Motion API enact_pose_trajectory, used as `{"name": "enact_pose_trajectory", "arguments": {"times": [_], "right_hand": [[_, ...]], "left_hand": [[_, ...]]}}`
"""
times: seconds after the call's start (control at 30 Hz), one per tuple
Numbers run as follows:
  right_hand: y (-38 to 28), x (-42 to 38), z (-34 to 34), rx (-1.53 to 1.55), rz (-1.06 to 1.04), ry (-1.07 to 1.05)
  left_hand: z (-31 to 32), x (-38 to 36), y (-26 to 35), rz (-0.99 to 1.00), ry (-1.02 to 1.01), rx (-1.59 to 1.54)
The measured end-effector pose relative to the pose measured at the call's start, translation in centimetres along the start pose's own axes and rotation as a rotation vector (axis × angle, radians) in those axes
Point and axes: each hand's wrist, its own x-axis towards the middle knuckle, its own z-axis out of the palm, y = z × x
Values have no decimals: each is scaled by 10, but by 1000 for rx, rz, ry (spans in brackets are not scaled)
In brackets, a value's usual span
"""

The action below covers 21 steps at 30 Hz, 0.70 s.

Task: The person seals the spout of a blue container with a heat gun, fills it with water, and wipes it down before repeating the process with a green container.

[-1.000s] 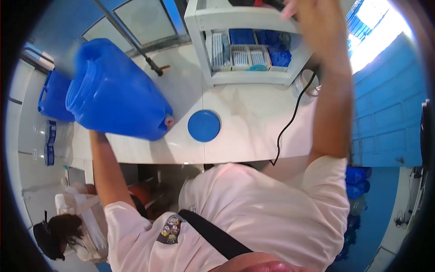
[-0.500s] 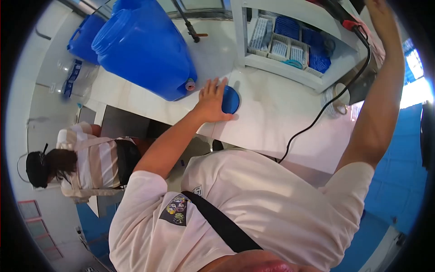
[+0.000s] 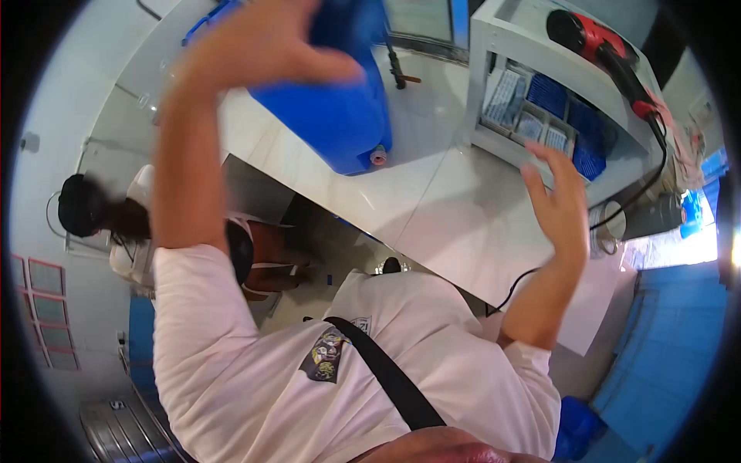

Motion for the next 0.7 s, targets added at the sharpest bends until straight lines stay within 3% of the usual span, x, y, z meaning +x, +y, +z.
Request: {"name": "enact_pose_trajectory", "arguments": {"times": [0.1, 0.17, 0.23, 0.3, 0.4, 0.57, 0.7], "right_hand": [[41, 52, 42, -37, 71, 17], [85, 90, 77, -180, 102, -27], [104, 113, 98, -296, 83, -49], [110, 132, 110, -643, 223, -235], [126, 144, 118, -743, 211, -372], [151, 149, 128, -730, 216, -488], [133, 158, 124, -793, 255, -606]], "left_hand": [[-51, 25, -20, -415, -148, 176], [-49, 35, -75, -505, -321, 193], [-45, 35, -90, -561, -388, 91], [-42, 37, -100, -613, -454, -24], [-36, 40, -108, -742, -554, -136], [-28, 45, -107, -730, -579, -141], [-24, 48, -108, -767, -601, -156]]}}
